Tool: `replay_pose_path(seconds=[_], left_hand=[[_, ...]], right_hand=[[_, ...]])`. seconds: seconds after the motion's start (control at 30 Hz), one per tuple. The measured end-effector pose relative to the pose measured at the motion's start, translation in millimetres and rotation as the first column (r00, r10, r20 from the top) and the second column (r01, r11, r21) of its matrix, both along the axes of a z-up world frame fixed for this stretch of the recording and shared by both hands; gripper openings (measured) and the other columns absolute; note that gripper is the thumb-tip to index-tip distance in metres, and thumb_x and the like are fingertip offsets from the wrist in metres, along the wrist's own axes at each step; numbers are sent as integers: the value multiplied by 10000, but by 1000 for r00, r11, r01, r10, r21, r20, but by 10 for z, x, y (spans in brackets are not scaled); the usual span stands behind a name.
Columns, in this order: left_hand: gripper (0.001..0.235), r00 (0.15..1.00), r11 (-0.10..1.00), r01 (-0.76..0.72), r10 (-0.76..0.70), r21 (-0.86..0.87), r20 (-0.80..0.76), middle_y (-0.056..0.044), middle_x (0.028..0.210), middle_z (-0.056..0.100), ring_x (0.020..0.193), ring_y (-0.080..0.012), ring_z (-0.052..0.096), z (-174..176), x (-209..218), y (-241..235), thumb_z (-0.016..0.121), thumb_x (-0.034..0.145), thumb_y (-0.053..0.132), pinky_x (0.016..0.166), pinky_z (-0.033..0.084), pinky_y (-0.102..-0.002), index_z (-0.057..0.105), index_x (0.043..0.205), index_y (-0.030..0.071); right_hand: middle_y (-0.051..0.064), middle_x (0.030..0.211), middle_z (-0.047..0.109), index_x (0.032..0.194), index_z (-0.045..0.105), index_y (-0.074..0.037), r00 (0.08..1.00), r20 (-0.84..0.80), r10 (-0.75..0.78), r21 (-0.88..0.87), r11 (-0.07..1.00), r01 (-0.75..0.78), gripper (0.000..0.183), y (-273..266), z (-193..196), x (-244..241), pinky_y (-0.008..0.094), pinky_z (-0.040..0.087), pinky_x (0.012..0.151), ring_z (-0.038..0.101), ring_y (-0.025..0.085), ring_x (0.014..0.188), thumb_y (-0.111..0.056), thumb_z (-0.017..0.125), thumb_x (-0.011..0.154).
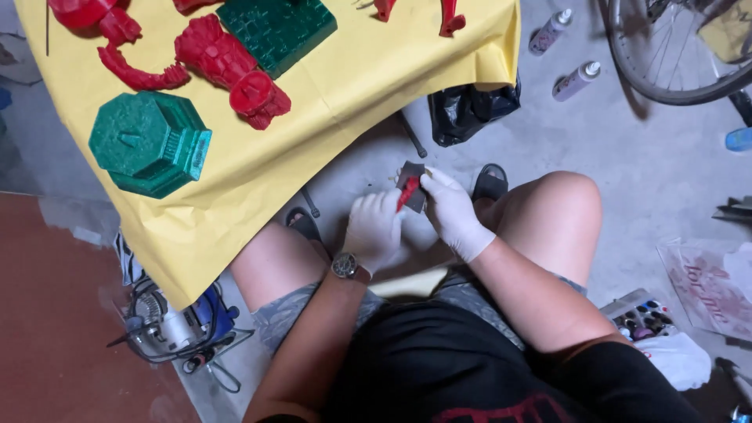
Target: Sanding and smoothing 3D printed plastic parts using sandpaper and a sanding block to remove surface imperfections.
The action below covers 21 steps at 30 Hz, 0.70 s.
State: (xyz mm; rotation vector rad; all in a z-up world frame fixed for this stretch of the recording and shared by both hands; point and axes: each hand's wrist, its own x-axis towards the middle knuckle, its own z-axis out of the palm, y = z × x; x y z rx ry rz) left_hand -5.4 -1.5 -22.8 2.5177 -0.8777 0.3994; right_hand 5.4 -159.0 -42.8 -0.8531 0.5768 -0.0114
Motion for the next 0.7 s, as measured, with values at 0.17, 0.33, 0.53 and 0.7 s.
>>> replay_pose_path(seconds=[0.17, 0.33, 0.53, 0.7], left_hand=[[385, 999, 1000, 5, -6, -11, -53, -82, 922, 618, 823, -278, 644, 64, -19, -9, 456, 1006, 309, 794, 503, -417, 574, 1252, 37], [370, 995, 998, 27, -22, 53, -98, -91, 870, 598, 805, -296, 636, 193, -166, 88, 515, 970, 313, 761, 493, -443, 591, 1217, 48], [315, 973, 990, -79, 51, -115, -227, -127, 813, 561, 794, -371, 623, 134, 72, -4, 420, 994, 302, 765, 484, -494, 585, 1123, 67], [283, 379, 387, -751, -410, -535, -830, -76, 785, 560, 742, -253, 661, 67, 27, 43, 307, 1099, 223, 690, 475, -305, 523, 1179, 58]], right_hand=[[88, 1215, 714, 1243, 707, -51, 1000, -27, 13, -13, 1000, -13, 265, 70, 588, -42, 363, 509, 1028, 652, 176, 1082, -77, 660, 984], [94, 1263, 698, 1223, 724, -54, 987, 15, 157, -282, 948, -147, 232, -7, 246, -194, 363, 481, 1089, 613, 172, 1178, -91, 638, 1011], [129, 1327, 690, 1266, 723, -97, 877, 224, 426, -768, 631, -110, 325, -192, 175, -28, 436, 393, 1173, 581, 278, 1326, -6, 562, 999], [115, 1334, 680, 1317, 694, -102, 951, 124, 283, -810, 582, -67, 310, -336, 142, 112, 416, 369, 1187, 563, 254, 1331, -78, 545, 1046]])
